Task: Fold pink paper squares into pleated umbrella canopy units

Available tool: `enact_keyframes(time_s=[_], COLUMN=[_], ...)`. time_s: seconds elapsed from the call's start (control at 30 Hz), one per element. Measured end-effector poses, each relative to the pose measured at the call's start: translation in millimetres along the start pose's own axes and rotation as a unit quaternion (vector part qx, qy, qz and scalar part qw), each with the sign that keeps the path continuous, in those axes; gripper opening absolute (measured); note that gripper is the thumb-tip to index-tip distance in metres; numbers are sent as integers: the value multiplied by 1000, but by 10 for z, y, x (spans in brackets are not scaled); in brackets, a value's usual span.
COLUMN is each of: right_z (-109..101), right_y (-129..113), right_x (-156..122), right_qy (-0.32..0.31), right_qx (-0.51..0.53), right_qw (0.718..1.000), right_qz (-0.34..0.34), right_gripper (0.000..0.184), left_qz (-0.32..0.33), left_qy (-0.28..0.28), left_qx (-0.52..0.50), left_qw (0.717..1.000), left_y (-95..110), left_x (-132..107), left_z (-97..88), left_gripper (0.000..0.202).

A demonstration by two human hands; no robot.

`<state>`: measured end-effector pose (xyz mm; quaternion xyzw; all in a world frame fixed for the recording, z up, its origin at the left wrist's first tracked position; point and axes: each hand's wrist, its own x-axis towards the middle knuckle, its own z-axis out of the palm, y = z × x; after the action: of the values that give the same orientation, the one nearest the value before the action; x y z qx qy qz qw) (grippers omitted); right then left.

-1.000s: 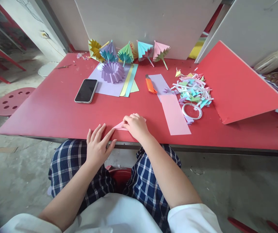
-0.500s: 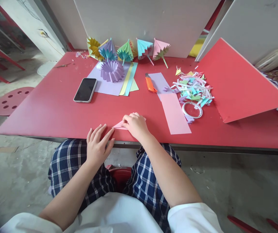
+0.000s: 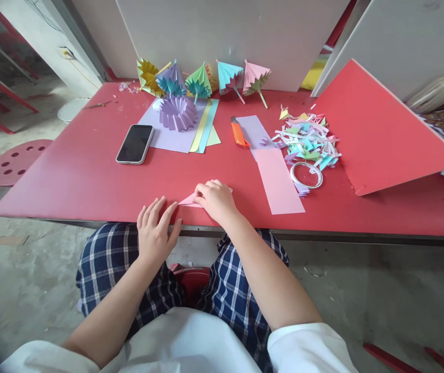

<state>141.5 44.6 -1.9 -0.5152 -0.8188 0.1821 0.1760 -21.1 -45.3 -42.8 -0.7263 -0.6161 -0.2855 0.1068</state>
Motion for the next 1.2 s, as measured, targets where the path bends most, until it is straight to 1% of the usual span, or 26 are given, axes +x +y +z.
enact_keyframes(time_s=[0.13,0.3,0.43,0.5,0.6,0.67,0.83,1.07,1.2], right_z=[3,6,4,3,-1,-3,-6,-22,-17], right_y=[6,10,8,5,-1,-3,-5,-23,-14], right_x=[0,0,0,1,-1,-3,-9,-11,-8], right_qy=[2,2,0,-2,-2,-4,0,-3,0], right_qx=[-8,-13,-8,-6,-4,-1,-3,-3,3], right_qw=[1000,1000,1000,1000,1000,1000,1000,1000,1000], right_qz=[-5,-4,-2,0,4,3,-1,-1,-2], right_gripper=[14,13,13,13,14,13,13,13,15], left_qz=[25,22,6,-7,-26,-36,-38,-90,-116], left_qy=[-10,-19,-27,-17,-6,-17,-78,-119,-121], left_qx=[15,23,0,-28,-75,-88,-92,-78,-41], left_qw=[1000,999,1000,999,997,995,992,986,985], left_y=[17,20,-13,-50,-104,-118,-89,-93,-98], left_x=[8,-12,-20,11,123,226,413,488,489], left_z=[-7,5,-13,-38,-80,-98,-97,-121,-165], left_gripper=[39,40,43,39,24,20,21,15,11])
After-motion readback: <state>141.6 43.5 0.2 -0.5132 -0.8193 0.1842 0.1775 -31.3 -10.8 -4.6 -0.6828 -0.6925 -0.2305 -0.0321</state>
